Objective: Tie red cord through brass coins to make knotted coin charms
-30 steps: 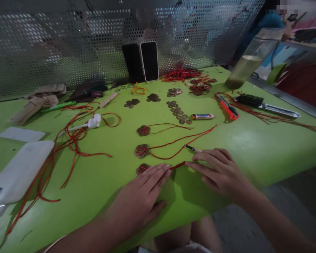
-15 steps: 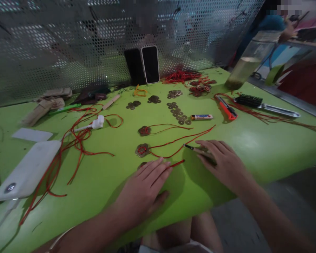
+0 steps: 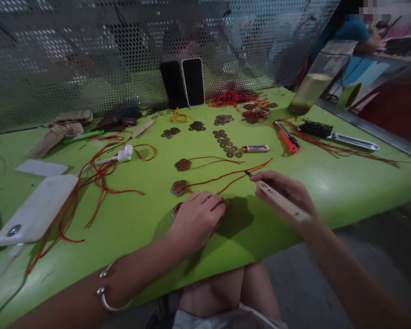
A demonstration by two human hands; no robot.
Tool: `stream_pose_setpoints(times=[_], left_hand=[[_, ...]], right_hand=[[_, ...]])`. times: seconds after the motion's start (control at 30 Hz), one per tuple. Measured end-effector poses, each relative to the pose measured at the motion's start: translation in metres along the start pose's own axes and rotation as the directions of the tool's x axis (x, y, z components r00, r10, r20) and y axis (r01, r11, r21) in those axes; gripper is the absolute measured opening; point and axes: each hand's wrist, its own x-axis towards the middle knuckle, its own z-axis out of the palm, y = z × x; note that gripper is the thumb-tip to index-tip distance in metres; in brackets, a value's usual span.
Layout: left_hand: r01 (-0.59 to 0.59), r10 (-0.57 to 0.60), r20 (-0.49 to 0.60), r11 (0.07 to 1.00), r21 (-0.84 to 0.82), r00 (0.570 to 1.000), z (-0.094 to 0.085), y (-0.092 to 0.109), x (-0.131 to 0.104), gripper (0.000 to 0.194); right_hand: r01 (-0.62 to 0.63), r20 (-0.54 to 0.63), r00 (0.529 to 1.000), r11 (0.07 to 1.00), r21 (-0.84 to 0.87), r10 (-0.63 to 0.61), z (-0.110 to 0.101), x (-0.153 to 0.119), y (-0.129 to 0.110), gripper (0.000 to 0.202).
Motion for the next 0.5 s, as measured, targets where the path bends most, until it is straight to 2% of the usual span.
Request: stream_pose_setpoints(times=[0.1, 0.2, 0.3, 0.37, 0.5], left_hand=[[-0.017, 0.017, 0.01, 1.0, 0.015, 1.0, -0.001, 0.0, 0.0, 0.021], [-0.031, 0.031, 0.011, 0.999, 0.038, 0.999, -0.003, -0.001, 0.002, 0.019], [-0.041, 0.041, 0.013, 0.999, 0.033, 0.999, -0.005, -0.002, 0.003, 0.02], [-0.043, 0.043, 0.019, 0.999, 0.023, 0.999, -0.005, -0.002, 0.003, 0.021], [-0.05, 0.05, 0.013, 0.999, 0.007, 0.999, -0.006, -0.004, 0.003, 0.021]], right_hand=[[0.097, 0.021, 0.995, 0.98, -0.173, -0.095, 0.006, 0.004, -0.001, 0.011], [0.161, 0.187, 0.976, 0.948, -0.275, -0.111, 0.007, 0.01, -0.001, 0.012], [0.172, 0.307, 0.948, 0.949, -0.264, -0.086, 0.005, 0.016, 0.002, 0.013], [0.13, 0.324, 0.944, 0.97, -0.206, -0.058, 0.003, 0.02, 0.005, 0.011], [0.092, 0.253, 0.966, 0.978, -0.187, -0.042, 0.004, 0.027, 0.009, 0.006]])
